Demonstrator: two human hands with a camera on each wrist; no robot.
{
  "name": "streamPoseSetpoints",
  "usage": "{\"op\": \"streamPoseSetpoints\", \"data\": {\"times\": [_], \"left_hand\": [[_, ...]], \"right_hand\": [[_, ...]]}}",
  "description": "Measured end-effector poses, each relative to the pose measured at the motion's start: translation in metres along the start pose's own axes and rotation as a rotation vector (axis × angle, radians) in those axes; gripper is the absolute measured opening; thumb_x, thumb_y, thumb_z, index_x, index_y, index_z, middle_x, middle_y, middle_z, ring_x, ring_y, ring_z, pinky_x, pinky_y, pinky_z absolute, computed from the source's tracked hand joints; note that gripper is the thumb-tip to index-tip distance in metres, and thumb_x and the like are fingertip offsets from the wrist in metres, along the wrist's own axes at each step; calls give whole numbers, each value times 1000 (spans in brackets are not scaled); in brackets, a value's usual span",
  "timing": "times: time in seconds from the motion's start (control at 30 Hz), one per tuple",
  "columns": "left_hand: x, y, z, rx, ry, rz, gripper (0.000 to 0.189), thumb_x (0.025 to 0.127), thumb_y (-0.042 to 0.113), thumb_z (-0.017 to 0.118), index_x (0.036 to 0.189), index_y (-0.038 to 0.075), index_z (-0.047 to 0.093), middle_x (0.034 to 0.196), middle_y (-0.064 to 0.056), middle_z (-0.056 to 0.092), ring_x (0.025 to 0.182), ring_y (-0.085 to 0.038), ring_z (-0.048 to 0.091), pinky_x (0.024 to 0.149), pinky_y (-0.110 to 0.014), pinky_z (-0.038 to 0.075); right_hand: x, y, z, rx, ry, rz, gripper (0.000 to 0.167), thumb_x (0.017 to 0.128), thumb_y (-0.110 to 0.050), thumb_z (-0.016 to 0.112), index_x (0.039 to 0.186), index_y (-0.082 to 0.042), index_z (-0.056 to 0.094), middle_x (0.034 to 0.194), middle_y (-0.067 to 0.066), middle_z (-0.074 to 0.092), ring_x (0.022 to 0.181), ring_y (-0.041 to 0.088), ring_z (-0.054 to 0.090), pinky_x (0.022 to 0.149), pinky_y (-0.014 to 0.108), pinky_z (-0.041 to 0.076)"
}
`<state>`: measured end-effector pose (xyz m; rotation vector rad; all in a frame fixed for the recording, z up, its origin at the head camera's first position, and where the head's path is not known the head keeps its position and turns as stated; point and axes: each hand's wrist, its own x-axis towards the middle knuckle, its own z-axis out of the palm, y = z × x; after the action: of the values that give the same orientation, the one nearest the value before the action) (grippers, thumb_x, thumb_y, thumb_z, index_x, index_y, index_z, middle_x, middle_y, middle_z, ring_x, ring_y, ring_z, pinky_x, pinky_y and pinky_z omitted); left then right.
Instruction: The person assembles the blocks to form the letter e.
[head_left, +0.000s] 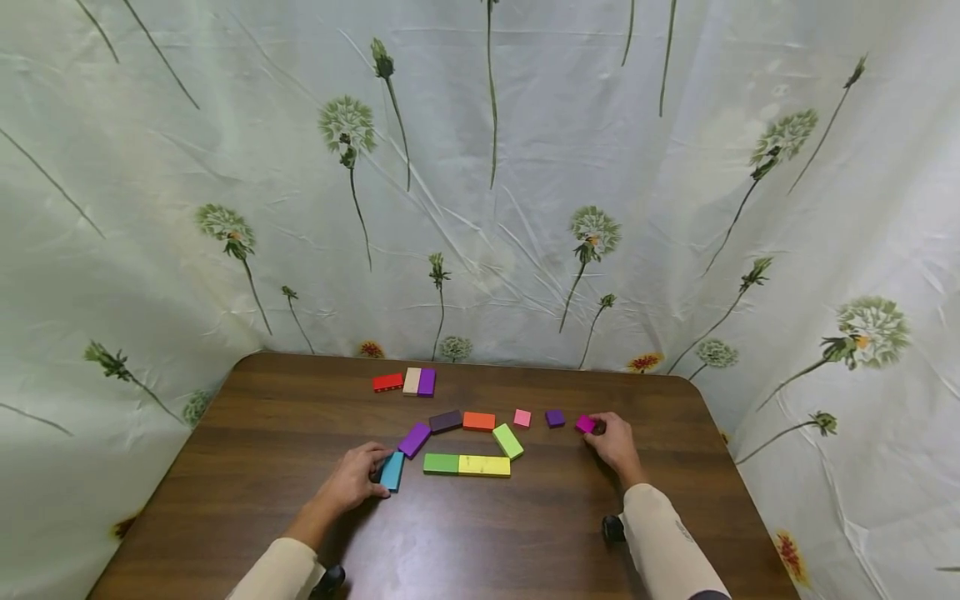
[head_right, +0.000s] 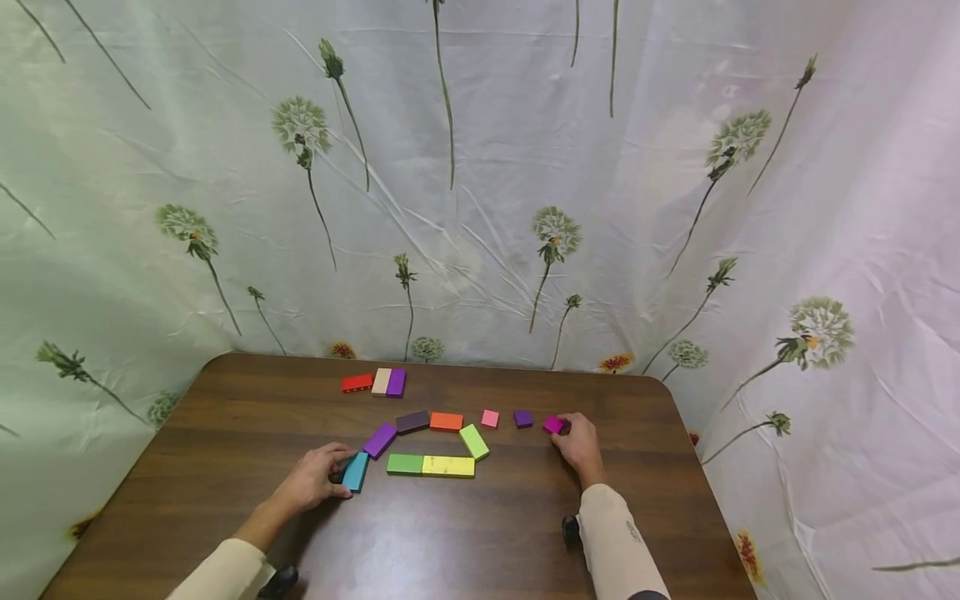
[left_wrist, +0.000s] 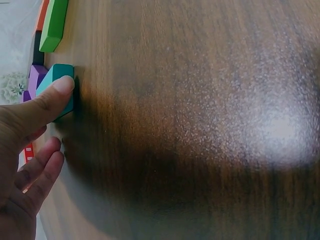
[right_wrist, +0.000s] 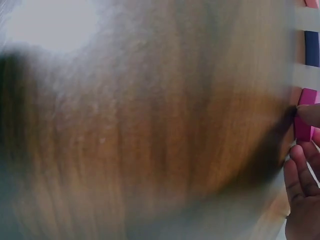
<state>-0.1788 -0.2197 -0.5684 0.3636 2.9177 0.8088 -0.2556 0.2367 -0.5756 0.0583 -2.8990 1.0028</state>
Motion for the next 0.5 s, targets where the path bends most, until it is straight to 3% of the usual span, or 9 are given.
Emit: {"op": "streamPoseSetpoints", "data": {"times": [0.27, 0.5], "left_hand": [[-1, 2, 0, -5, 9, 19, 59, 63, 13, 89, 115, -3, 67, 111, -11, 61, 89, -23, 57, 79, -42, 48], [0, 1, 0, -6, 11, 4, 60, 61, 12, 90, 114, -4, 67, 109, -10, 62, 92, -25, 58, 81, -44, 48]], "right_hand": [[-8, -21, 8, 94, 66, 55, 32, 79, -4, 73, 107, 10, 65, 96, 19, 61, 87, 29, 58, 76, 40, 47], [-16, -74, 24, 177, 48, -39, 30, 77, -2, 75, 104, 7, 67, 93, 13, 61, 84, 25, 59, 75, 37, 50]]}}
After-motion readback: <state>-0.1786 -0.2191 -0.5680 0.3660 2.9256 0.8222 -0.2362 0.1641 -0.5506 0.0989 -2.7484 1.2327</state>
